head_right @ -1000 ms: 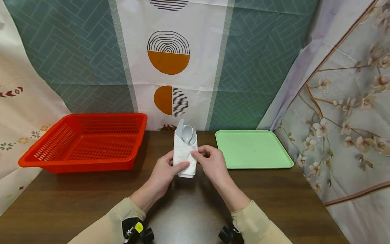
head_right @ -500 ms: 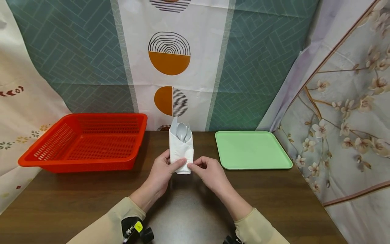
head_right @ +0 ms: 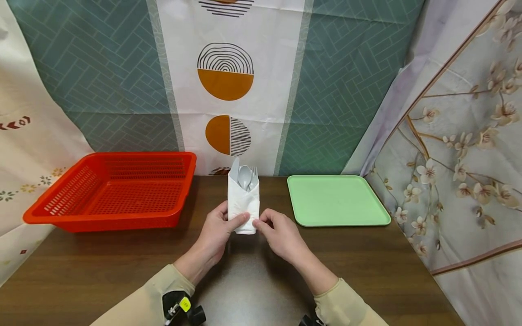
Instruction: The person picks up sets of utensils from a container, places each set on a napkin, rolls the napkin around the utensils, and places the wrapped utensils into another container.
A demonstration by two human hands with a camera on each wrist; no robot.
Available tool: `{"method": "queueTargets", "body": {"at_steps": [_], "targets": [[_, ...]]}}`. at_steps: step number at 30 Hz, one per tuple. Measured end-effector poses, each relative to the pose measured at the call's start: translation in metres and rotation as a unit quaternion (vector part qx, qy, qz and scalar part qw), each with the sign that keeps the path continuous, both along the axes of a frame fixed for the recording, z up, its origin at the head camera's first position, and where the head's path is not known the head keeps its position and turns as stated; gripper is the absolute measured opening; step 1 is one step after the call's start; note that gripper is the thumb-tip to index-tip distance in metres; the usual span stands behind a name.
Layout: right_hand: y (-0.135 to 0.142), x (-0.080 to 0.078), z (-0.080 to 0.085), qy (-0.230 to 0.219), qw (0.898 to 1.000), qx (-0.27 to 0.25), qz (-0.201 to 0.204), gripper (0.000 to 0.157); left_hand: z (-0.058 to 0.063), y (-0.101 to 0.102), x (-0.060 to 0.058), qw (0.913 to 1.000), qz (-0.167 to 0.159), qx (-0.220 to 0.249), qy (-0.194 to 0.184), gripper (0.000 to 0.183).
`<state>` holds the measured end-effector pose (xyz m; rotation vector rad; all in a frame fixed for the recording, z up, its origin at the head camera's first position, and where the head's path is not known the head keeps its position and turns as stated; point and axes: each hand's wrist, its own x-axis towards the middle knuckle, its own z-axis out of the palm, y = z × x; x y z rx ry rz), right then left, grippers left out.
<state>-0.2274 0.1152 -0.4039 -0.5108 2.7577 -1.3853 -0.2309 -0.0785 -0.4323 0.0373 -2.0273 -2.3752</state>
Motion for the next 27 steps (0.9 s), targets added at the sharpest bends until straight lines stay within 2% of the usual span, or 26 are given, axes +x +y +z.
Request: {"method": "queueTargets", "body": {"at_steps": [14,21,27], "targets": [[0.001,-0.004,-0.002,-0.008,1.0,0.003,-0.004,0.016,0.001,-0.001,0.001,0.9999,0.003,-0.003,0.01,0.039],[0.0,-0.005,-0.001,0.004,1.0,0.019,0.001,0.013,0.003,-0.003,0.002,0.9997,0.008,-0.015,0.02,0.038],[0.001,-0.005,0.003,0.016,0.999,0.032,0.001,0.011,0.012,-0.007,0.003,0.9983,0.001,-0.042,0.04,0.036]]}}
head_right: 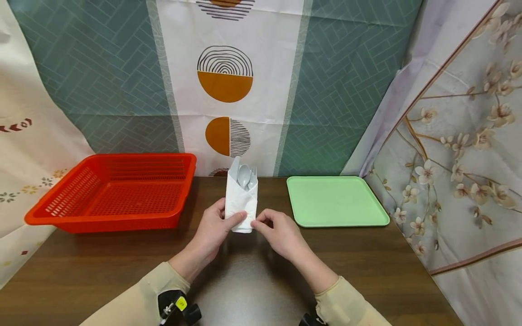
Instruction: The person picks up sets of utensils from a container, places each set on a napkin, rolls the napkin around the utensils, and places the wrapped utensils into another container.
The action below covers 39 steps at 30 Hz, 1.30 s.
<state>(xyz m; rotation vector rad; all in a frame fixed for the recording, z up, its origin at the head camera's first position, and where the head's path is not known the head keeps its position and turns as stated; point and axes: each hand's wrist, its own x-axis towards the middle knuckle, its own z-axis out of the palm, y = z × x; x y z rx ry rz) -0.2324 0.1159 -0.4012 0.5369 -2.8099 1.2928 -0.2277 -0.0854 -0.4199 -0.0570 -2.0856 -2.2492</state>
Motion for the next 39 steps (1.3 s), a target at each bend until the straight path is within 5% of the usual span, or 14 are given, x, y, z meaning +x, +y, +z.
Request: {"method": "queueTargets", "body": {"at_steps": [25,39], "targets": [[-0.024,0.006,0.014,0.062,0.996,0.058,0.028,0.009,0.052,-0.045,0.008,0.9978,0.013,-0.066,0.0,0.049],[-0.046,0.003,0.014,0.166,0.978,0.109,0.067,0.02,0.075,-0.078,0.012,0.9926,0.018,-0.118,0.023,0.054]]}}
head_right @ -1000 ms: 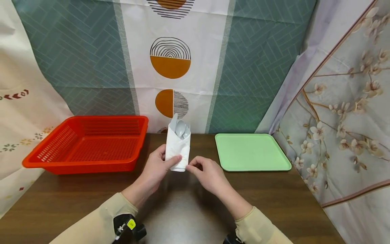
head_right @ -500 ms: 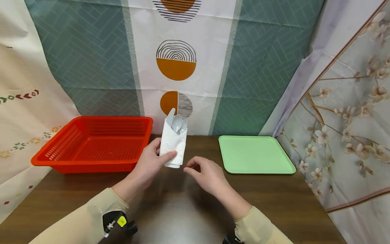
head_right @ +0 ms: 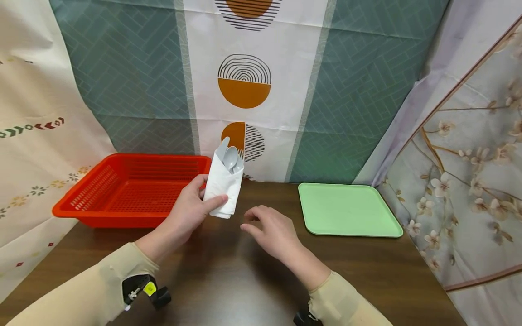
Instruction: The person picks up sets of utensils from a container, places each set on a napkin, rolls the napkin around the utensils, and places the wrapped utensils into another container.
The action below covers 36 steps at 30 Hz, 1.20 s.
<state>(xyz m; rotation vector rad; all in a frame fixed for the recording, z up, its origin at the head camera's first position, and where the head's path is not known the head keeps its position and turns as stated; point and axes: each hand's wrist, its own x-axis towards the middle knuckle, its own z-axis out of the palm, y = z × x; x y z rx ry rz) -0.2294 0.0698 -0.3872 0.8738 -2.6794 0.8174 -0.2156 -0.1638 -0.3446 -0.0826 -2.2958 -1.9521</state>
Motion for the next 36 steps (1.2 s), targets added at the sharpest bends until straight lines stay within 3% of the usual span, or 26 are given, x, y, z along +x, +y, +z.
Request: {"method": "queueTargets", "body": {"at_steps": [7,20,30,36], "targets": [[-0.013,-0.002,-0.003,0.057,0.998,0.034,0.018,0.038,0.006,-0.024,0.001,0.9988,0.019,-0.045,0.006,0.051],[-0.041,-0.007,0.0,0.124,0.984,0.07,0.104,0.064,0.015,-0.066,0.002,0.9935,0.042,-0.103,0.024,0.052],[-0.067,-0.015,-0.002,0.136,0.973,0.102,0.155,0.073,0.015,-0.091,0.0,0.9854,0.066,-0.156,0.018,0.058],[-0.08,-0.019,-0.005,0.131,0.968,0.122,0.178,0.079,0.019,-0.104,-0.003,0.9834,0.079,-0.163,0.001,0.066]]}}
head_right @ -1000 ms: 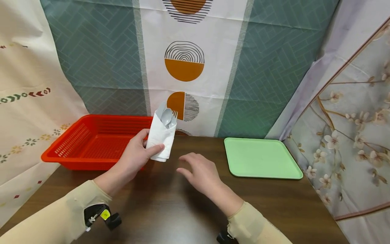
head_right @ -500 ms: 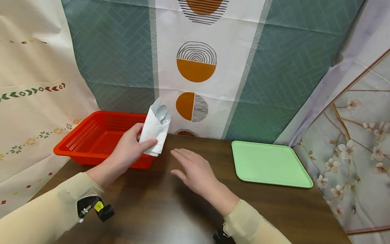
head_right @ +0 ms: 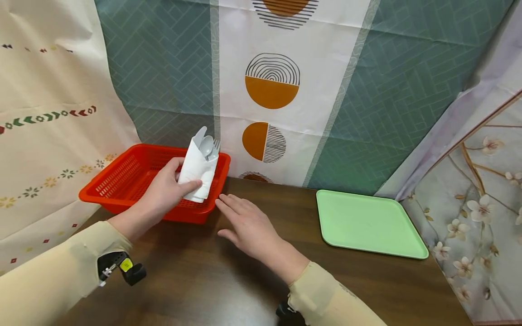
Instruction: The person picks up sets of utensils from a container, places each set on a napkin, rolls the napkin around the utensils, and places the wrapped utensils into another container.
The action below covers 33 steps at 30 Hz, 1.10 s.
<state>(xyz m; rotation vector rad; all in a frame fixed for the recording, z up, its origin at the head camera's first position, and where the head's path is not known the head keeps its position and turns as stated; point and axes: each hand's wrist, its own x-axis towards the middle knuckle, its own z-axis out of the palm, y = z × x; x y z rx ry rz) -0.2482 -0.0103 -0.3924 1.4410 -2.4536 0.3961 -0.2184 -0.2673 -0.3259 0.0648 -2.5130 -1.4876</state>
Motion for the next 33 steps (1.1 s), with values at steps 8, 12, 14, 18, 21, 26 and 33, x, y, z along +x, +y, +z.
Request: {"method": "queueTargets", "body": {"at_steps": [8,12,14,18,21,26,33], "targets": [[-0.008,-0.003,-0.009,-0.019,1.0,0.0,0.022,0.079,-0.001,-0.011,-0.006,0.9995,0.015,-0.018,-0.02,0.07],[-0.012,-0.004,-0.011,-0.02,0.999,0.0,0.034,0.08,-0.005,-0.018,-0.01,0.9988,0.026,-0.03,-0.029,0.07],[-0.014,-0.004,-0.012,-0.023,0.999,0.004,0.037,0.08,-0.007,-0.021,-0.013,0.9983,0.03,-0.032,-0.038,0.071],[-0.016,-0.004,-0.014,-0.032,0.999,0.014,0.04,0.08,-0.01,-0.029,-0.017,0.9971,0.033,-0.037,-0.057,0.072],[-0.018,-0.004,-0.015,-0.033,0.999,0.012,0.042,0.079,-0.011,-0.034,-0.019,0.9958,0.037,-0.052,-0.066,0.071],[-0.018,-0.006,-0.017,-0.028,0.999,-0.005,0.046,0.075,-0.013,-0.04,-0.023,0.9922,0.04,-0.087,-0.079,0.068],[-0.019,-0.007,-0.015,-0.052,0.997,-0.012,0.048,0.07,-0.018,-0.047,-0.028,0.9852,0.037,-0.119,-0.118,0.074]]}}
